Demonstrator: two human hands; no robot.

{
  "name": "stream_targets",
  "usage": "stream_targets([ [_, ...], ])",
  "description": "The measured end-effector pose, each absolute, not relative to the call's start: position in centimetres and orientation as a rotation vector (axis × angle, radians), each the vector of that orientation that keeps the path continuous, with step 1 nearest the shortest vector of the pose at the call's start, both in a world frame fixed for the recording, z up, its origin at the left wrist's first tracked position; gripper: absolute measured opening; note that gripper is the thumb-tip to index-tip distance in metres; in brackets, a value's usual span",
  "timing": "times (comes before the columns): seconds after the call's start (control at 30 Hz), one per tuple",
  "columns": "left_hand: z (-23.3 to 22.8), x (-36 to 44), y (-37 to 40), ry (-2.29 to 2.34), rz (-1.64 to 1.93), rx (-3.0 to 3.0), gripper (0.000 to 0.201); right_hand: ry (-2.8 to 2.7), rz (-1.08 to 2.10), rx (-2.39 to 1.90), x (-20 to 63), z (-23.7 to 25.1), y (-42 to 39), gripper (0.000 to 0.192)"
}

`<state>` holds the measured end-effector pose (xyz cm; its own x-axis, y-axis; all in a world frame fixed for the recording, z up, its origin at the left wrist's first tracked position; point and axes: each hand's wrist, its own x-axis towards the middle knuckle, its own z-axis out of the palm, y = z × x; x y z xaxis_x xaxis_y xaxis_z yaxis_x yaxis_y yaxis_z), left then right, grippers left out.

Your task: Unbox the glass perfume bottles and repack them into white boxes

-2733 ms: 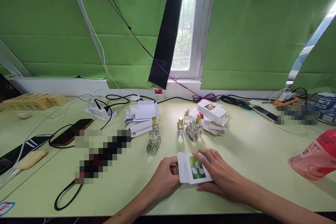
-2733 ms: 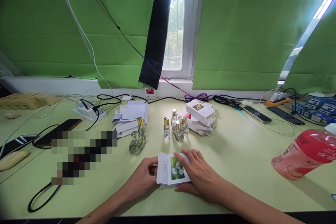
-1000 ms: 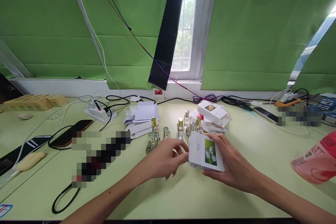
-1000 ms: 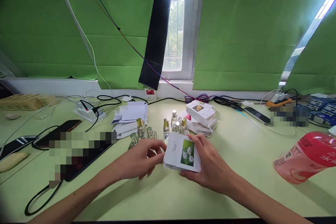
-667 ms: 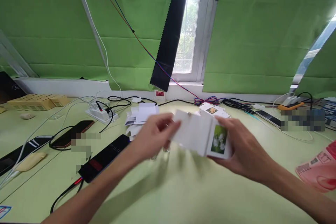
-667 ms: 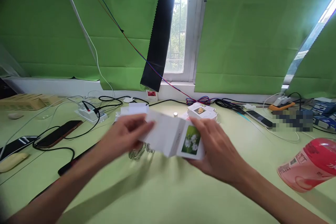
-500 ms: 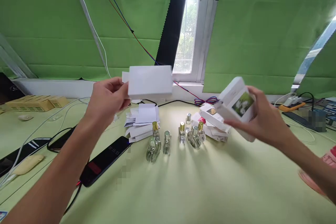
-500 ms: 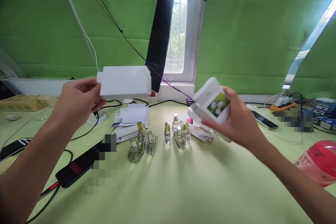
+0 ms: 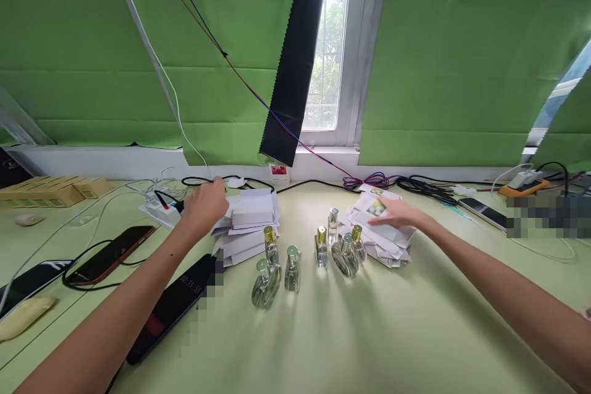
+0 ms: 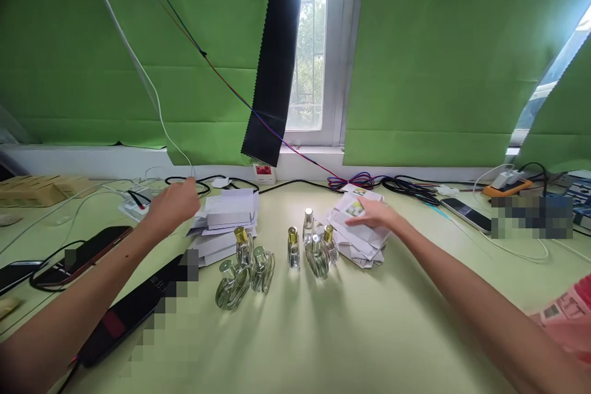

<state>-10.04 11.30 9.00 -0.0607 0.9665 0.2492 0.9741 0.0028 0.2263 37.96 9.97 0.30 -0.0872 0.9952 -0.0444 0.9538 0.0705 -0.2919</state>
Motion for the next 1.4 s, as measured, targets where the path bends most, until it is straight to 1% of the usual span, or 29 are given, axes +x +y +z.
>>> stream_targets([
  [0.1, 8.8, -7.8, 12.5, -1.832, -0.402, -2.288, 0.048, -2.174, 0.373, -2.052, 37.9, -3.0, 10.3, 0.093],
  [0.17, 7.3, -6.6, 13.5, -1.706, -0.283, -2.462, 0.051, -2.178, 0.353, -2.062, 37.9, -3.9, 10.2, 0.095],
  [0.2, 6.3, -6.3, 14.1, -1.707, -0.167, -2.546, 0.054, -2.192, 0.337, -2.055, 38.0, -4.0, 10.1, 0.095],
  [0.27, 3.8, -6.3, 14.9, -1.87, 0.011, -2.563, 0.057, -2.225, 0.29, -2.043, 38.0, -3.9, 9.9, 0.094],
  [0.4, -0.5, -7.3, 15.9, -2.097, 0.082, -2.444, 0.066, -2.254, 0.161, -2.021, 37.9, -3.9, 9.5, 0.091],
  [0.47, -1.6, -7.7, 16.1, -2.141, 0.099, -2.423, 0.066, -2.253, 0.069, -1.988, 38.0, -4.3, 9.5, 0.086],
  [0.6, -2.2, -8.1, 16.4, -2.159, 0.086, -2.406, 0.064, -2.232, -0.254, -1.847, 38.2, -5.3, 9.8, 0.073],
  [0.67, -2.4, -8.2, 16.2, -2.158, 0.073, -2.4, 0.063, -2.181, -0.338, -1.809, 38.3, -5.6, 10.0, 0.076],
  [0.73, -2.4, -8.4, 15.7, -2.164, 0.068, -2.388, 0.062, -2.125, -0.278, -1.846, 38.3, -5.8, 10.4, 0.094],
  [0.8, -2.2, -8.6, 15.1, -2.19, 0.054, -2.354, 0.061, -2.062, -0.114, -1.958, 38.3, -5.8, 10.8, 0.115],
  [0.87, -1.8, -8.6, 14.6, -2.24, 0.014, -2.29, 0.06, -2.007, 0.098, -2.094, 38.2, -5.9, 11.3, 0.126],
  [0.97, -1.2, -8.6, 14.2, -2.402, -0.051, -2.156, 0.069, -1.993, 0.333, -2.211, 38.4, -5.8, 12.0, 0.127],
  [1.07, -0.8, -8.7, 14.2, -2.542, -0.072, -2.11, 0.08, -2.076, 0.38, -2.147, 38.9, -5.9, 12.4, 0.123],
  [1.2, -1.0, -8.7, 14.1, -2.531, -0.072, -2.183, 0.08, -2.157, 0.414, -1.971, 39.4, -6.1, 12.7, 0.119],
  [1.4, -1.3, -7.9, 14.0, -2.394, -0.038, -2.331, 0.077, -2.233, 0.514, -1.818, 39.2, -5.8, 12.8, 0.117],
])
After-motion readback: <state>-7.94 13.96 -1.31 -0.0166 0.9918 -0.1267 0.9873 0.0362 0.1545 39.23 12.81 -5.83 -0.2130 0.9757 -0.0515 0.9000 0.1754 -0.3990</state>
